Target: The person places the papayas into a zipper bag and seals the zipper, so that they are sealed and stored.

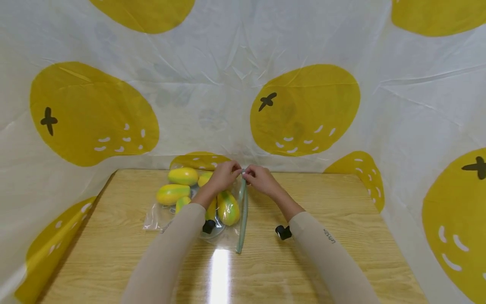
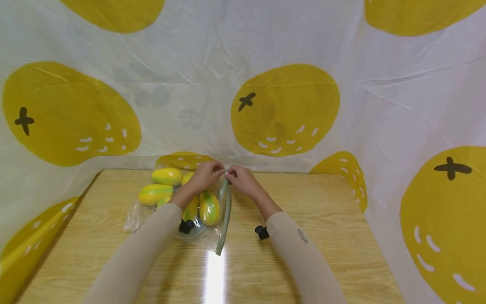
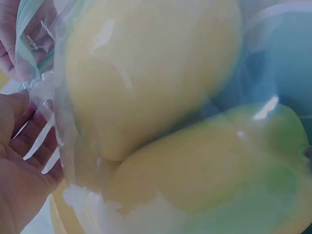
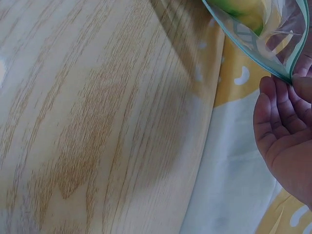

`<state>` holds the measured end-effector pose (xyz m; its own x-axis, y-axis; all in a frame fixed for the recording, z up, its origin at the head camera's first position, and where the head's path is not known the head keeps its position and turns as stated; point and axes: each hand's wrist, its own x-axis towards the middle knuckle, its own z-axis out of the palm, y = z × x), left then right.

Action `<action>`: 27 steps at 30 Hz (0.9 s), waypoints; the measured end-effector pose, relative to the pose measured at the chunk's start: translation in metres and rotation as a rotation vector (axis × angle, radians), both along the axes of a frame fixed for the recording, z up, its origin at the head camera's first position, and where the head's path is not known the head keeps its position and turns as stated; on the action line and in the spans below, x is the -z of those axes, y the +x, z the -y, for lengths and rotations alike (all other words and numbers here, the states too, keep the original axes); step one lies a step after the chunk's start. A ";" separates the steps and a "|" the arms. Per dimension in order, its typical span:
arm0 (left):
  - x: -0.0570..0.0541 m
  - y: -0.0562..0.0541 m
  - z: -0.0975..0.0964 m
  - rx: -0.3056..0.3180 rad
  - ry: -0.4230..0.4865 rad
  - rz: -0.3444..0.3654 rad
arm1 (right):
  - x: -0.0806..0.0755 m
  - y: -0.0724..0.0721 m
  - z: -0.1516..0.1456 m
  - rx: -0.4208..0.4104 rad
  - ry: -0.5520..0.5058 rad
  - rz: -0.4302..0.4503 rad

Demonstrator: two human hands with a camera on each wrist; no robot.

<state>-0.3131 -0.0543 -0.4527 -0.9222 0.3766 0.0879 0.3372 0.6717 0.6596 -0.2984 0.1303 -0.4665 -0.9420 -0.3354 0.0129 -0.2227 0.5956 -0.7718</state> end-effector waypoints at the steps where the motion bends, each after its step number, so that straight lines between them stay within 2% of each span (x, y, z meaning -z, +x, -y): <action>1: 0.000 0.000 -0.001 -0.005 0.005 0.000 | 0.000 0.000 0.000 0.003 -0.001 0.003; 7: -0.002 0.000 -0.003 -0.022 -0.014 0.003 | -0.001 0.000 0.000 0.000 0.003 0.015; 14: -0.012 0.003 -0.005 -0.019 -0.115 -0.101 | -0.007 0.004 0.002 0.007 -0.014 -0.008; 23: -0.022 0.000 -0.003 -0.064 -0.131 -0.158 | -0.018 0.013 0.001 -0.010 0.040 -0.038; 27: -0.026 -0.001 -0.004 -0.067 -0.141 -0.182 | -0.021 0.021 -0.004 -0.036 0.063 -0.079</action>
